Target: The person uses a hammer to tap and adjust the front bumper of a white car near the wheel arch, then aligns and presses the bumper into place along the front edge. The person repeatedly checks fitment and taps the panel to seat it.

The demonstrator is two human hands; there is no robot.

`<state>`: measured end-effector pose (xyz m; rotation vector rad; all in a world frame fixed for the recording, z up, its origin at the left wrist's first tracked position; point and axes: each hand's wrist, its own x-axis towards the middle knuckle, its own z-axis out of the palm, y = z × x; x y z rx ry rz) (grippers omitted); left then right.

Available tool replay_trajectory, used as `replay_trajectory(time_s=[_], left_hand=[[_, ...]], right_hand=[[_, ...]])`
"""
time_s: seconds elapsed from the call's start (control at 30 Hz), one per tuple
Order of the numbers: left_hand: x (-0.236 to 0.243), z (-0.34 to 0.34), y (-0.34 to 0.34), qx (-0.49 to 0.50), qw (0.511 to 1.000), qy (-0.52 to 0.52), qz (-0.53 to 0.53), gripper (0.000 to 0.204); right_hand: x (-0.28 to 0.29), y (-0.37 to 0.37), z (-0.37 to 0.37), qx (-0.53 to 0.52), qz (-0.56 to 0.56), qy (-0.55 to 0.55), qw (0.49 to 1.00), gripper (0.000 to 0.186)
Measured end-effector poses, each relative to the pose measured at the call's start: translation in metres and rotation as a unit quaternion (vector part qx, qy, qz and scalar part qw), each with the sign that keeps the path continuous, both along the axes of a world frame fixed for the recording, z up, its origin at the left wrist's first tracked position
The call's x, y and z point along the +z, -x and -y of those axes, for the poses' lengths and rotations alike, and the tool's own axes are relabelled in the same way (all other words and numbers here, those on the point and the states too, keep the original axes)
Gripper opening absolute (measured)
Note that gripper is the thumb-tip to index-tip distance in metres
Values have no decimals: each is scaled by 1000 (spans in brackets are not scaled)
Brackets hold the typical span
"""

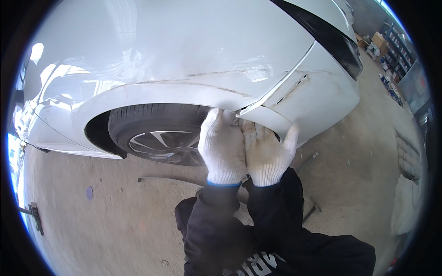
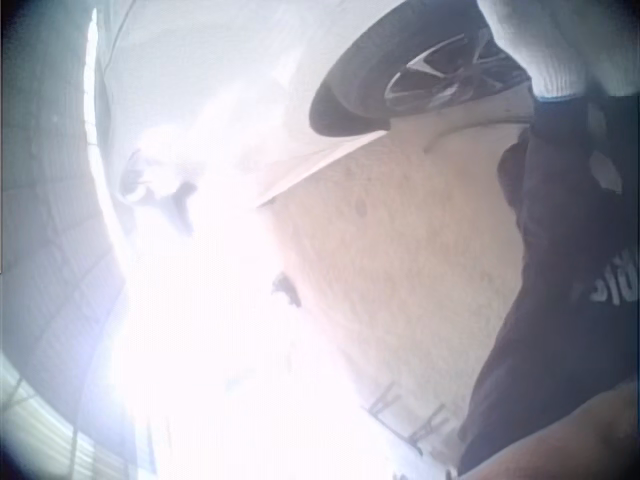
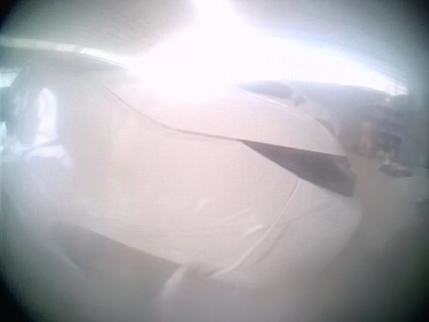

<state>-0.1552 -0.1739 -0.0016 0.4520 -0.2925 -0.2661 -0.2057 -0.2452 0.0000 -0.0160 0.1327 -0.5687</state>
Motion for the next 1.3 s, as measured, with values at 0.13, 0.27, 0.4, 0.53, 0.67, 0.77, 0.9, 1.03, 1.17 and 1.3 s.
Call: replay_trajectory(time_s=[0.13,0.27,0.4,0.53,0.67,0.77,0.9,1.03,1.17,1.3], left_hand=[[24,17,18,1,989,87,-117,37],[7,16,-1,-50,996,56,-56,47],[24,18,-10,-69,997,12,-24,50],[30,22,-7,-46,998,-17,-40,54],[24,28,-2,-5,999,-41,-13,62],[20,28,-6,9,1000,-18,-17,39],[5,32,-19,87,992,-87,22,17],[3,24,-20,35,999,-13,32,25],[7,29,-5,71,993,-92,8,35],[33,26,23,33,999,-25,-7,58]], right_hand=[[9,2,7,-22,-94,0,995,89],[9,9,8,-3,0,-29,1000,91],[-3,-5,19,61,107,-78,989,96],[0,-17,20,41,88,-56,994,99],[-6,-22,24,40,78,-81,993,97],[-12,-26,23,51,112,-82,989,94],[-11,-32,24,47,133,-50,989,88],[-14,-31,24,68,181,-73,978,79],[-17,-19,22,58,141,-98,984,77],[-1,1,21,71,36,-110,991,79]])
